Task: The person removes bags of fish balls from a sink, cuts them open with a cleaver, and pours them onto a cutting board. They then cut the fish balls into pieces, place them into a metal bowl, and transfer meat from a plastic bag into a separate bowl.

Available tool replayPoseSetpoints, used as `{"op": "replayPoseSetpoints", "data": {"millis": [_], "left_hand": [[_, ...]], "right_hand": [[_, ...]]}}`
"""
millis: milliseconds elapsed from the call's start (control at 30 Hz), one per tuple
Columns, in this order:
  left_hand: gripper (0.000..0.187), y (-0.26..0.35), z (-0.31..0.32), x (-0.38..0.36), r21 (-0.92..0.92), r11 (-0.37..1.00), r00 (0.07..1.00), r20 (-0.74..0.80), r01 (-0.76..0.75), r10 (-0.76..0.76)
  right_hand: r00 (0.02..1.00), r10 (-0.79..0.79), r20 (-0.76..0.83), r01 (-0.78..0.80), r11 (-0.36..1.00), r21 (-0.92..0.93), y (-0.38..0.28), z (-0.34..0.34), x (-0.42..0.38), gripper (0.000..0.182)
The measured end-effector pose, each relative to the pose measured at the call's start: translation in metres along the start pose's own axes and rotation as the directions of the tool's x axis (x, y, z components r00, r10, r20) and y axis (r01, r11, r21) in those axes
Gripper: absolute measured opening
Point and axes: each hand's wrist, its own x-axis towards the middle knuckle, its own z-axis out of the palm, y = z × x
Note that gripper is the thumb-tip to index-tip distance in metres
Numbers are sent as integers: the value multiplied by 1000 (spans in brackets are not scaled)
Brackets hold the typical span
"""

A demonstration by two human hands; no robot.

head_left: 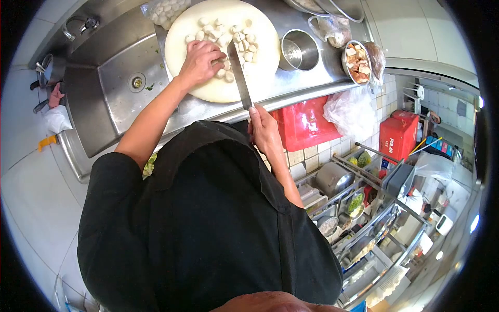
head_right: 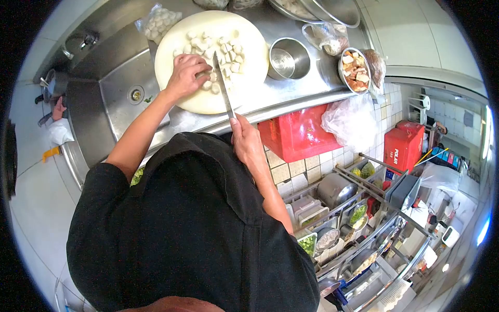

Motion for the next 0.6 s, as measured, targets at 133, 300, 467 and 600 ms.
{"op": "replayPoseSetpoints", "data": {"millis": [133,300,467,600], "left_hand": [[22,4,4,-3,22,995,994,-49,96,-95],[26,5,9,-7,47,996,996,-33,79,-77],[29,16,2,-7,13,996,996,-21,89,-89],[28,12,6,-9,1,997,996,-21,82,-82]], "right_hand": [[1000,8,4,-8,1000,-9,-1,-2,-2,42],[996,86,38,-86,996,3,-10,-7,-6,44],[998,60,28,-59,998,-21,-8,-8,-7,43],[998,55,12,-55,998,-19,-10,-9,-10,44]]}}
